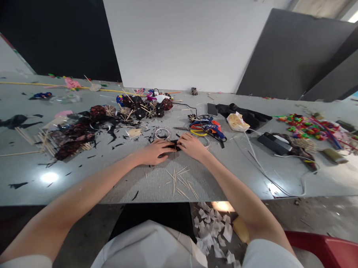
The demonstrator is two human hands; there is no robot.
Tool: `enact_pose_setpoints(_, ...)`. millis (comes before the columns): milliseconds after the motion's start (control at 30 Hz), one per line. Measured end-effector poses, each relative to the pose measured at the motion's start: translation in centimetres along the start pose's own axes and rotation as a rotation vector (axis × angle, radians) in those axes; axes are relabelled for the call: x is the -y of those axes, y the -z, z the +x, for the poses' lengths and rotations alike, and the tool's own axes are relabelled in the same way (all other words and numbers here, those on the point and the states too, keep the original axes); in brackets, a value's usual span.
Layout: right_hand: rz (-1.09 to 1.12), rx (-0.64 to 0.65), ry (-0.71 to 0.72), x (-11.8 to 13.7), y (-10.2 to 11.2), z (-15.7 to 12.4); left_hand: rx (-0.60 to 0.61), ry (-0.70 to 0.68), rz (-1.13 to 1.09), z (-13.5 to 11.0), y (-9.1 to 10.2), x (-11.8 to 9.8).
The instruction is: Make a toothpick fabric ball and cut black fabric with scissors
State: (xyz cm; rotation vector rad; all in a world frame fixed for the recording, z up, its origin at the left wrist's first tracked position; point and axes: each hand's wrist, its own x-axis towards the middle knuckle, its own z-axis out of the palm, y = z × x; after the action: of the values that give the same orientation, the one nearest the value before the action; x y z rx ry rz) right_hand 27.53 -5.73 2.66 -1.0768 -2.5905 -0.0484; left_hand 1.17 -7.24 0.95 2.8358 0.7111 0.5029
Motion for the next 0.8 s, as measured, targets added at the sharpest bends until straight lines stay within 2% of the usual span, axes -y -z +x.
enact_pose_setpoints(800, -0.037, 0.021, 0.038, 0.60, -0.33, 0.09, 0.001, 0.000, -0.020, 0.03, -0.04, 0.07)
